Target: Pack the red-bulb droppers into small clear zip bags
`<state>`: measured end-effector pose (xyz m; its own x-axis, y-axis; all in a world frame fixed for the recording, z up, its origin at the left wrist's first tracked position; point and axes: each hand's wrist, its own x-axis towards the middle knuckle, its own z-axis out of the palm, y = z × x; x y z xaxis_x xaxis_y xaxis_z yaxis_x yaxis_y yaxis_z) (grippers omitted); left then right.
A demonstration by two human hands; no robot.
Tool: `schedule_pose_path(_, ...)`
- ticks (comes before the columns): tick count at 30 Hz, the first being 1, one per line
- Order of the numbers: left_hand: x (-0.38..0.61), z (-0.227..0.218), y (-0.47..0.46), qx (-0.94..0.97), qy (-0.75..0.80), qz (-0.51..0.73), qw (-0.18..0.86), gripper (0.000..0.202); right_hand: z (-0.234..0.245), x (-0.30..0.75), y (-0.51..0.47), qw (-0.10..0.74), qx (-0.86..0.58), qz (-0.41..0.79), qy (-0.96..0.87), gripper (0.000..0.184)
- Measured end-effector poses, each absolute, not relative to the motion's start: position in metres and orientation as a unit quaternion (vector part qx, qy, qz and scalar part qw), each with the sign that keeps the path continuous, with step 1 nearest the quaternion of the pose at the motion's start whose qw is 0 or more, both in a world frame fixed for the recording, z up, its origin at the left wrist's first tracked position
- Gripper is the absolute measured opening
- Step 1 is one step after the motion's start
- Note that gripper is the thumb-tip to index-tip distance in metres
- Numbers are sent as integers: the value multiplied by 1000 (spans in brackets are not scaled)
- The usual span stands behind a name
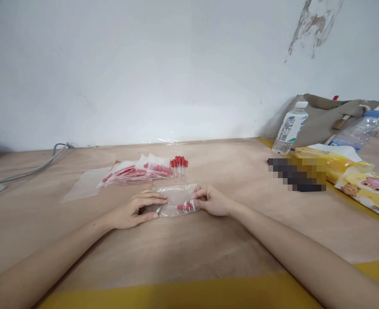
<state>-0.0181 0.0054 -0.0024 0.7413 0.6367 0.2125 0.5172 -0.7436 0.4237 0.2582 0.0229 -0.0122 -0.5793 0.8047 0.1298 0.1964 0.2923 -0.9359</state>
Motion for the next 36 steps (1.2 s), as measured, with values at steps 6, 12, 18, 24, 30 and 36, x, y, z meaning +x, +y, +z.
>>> schedule_pose_path(6, -18, -1, 5, 920, 311, 170, 167, 42, -22, 264, 44, 363, -531, 458, -613, 22)
schedule_pose_path(12, -17, -4, 6, 928, 303, 149, 158, 38, -29, 246, 106, 416, -577, 317, -627, 27)
schedule_pose_path(18, -18, -3, 4, 930, 300, 145, 157, 39, -31, 222, 152, 393, -602, 289, -632, 34)
schedule_pose_path(24, -18, -2, 5, 931, 297, 147, 153, 39, -31, 232, 154, 360, -628, 280, -631, 31)
schedule_pose_path(30, -17, -3, 5, 929, 297, 154, 155, 39, -21, 235, 147, 337, -636, 245, -650, 20)
schedule_pose_path(36, -17, -2, 4, 928, 303, 150, 154, 39, -16, 259, 118, 354, -612, 313, -634, 41)
